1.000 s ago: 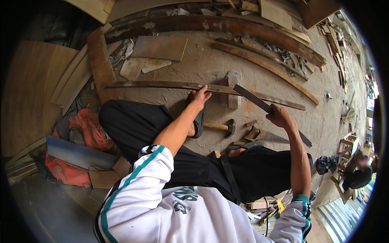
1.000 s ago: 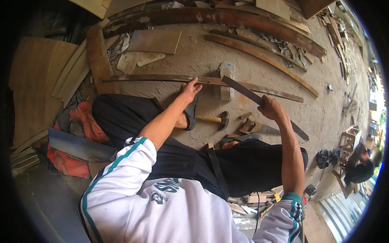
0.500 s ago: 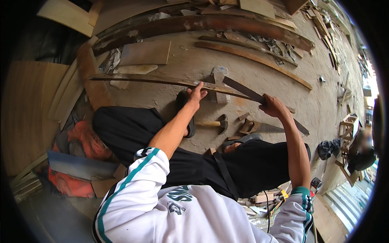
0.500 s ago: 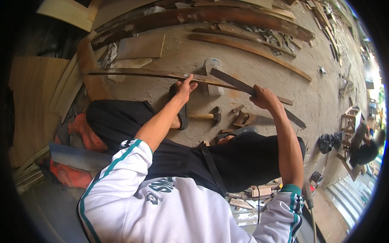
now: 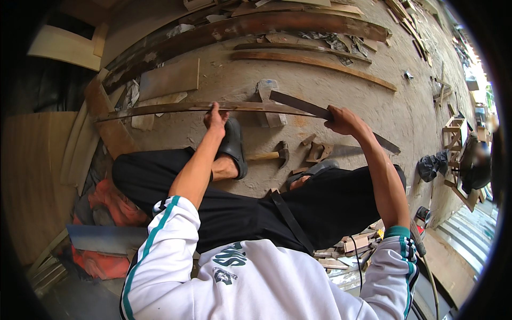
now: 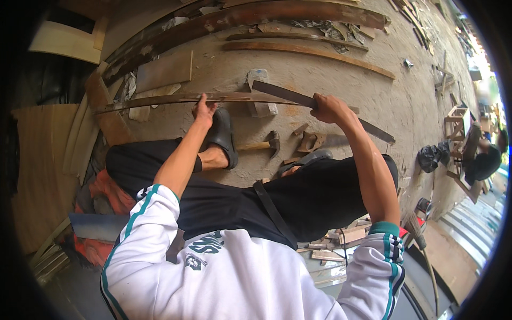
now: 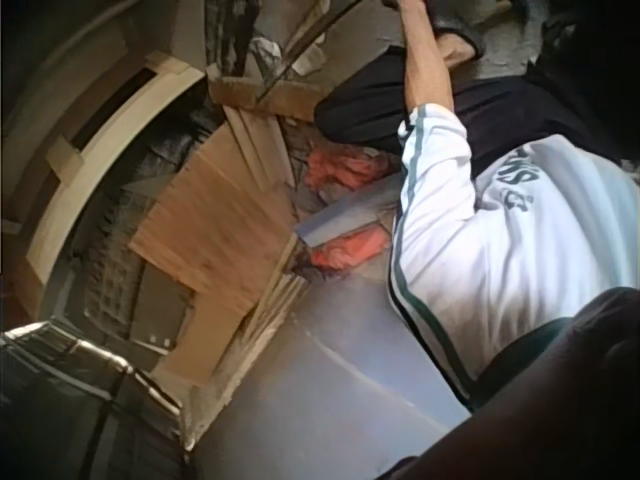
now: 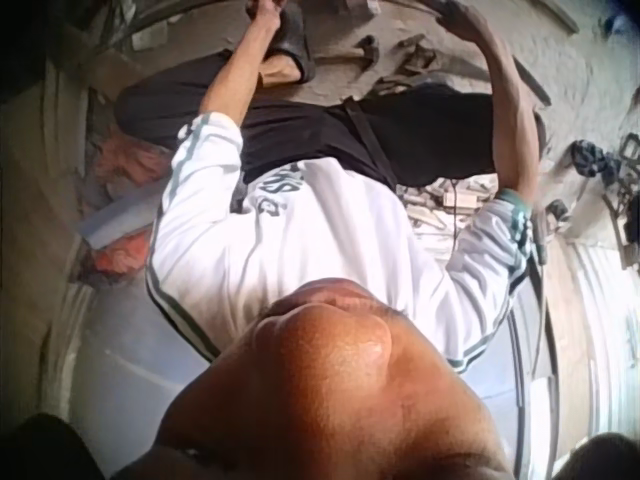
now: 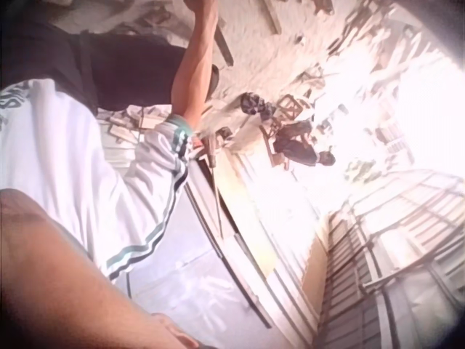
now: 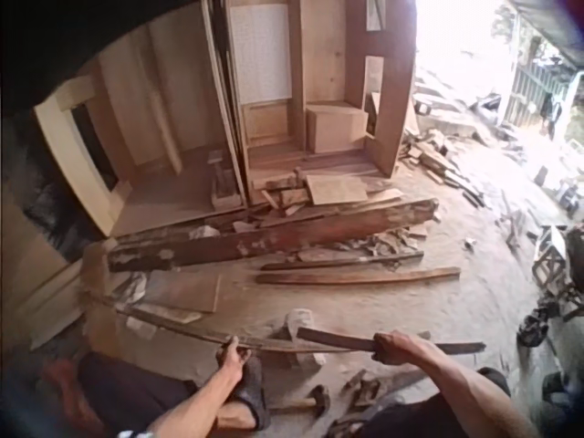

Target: The person sits on the floor and uses a metal file to sharpen a long, thin metal bar resting on a concrete block. The person holds the bar with one hand and files it with the other, occasionally adjusting the bar's position.

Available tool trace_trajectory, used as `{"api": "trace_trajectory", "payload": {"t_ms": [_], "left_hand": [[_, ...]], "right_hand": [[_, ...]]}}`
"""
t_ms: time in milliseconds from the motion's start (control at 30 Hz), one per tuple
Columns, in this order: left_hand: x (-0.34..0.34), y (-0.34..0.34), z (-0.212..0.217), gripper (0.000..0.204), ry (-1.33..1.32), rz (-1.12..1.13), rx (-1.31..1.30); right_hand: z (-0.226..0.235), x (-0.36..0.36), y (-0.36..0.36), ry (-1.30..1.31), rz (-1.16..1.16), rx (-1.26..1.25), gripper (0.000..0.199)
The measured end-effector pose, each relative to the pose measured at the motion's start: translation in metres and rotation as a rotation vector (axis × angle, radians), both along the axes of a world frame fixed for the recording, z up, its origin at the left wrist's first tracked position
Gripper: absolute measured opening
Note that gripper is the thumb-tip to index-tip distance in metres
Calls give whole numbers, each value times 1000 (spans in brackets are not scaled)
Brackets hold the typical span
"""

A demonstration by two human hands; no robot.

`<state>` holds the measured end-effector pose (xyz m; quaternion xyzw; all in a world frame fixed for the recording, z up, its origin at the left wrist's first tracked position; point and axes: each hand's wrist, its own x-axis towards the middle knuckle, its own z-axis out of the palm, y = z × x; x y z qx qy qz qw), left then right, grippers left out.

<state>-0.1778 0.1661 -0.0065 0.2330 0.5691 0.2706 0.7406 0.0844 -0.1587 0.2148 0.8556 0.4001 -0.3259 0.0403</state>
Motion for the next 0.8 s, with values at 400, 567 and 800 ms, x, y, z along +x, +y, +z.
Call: {"api": "trace_trajectory", "payload": {"t_ms": [400, 567, 800], "left_hand": [[-53, 99, -4, 66, 256, 133, -284], [-46, 81, -12, 85, 393, 13, -237], [32, -1, 6, 91, 1289, -558, 836]], "right_hand": [[-14, 3, -30, -7, -75, -45, 34], [-24, -7, -58, -31, -105, -88, 33], [-29, -21, -91, 7, -164, -163, 33]]}}
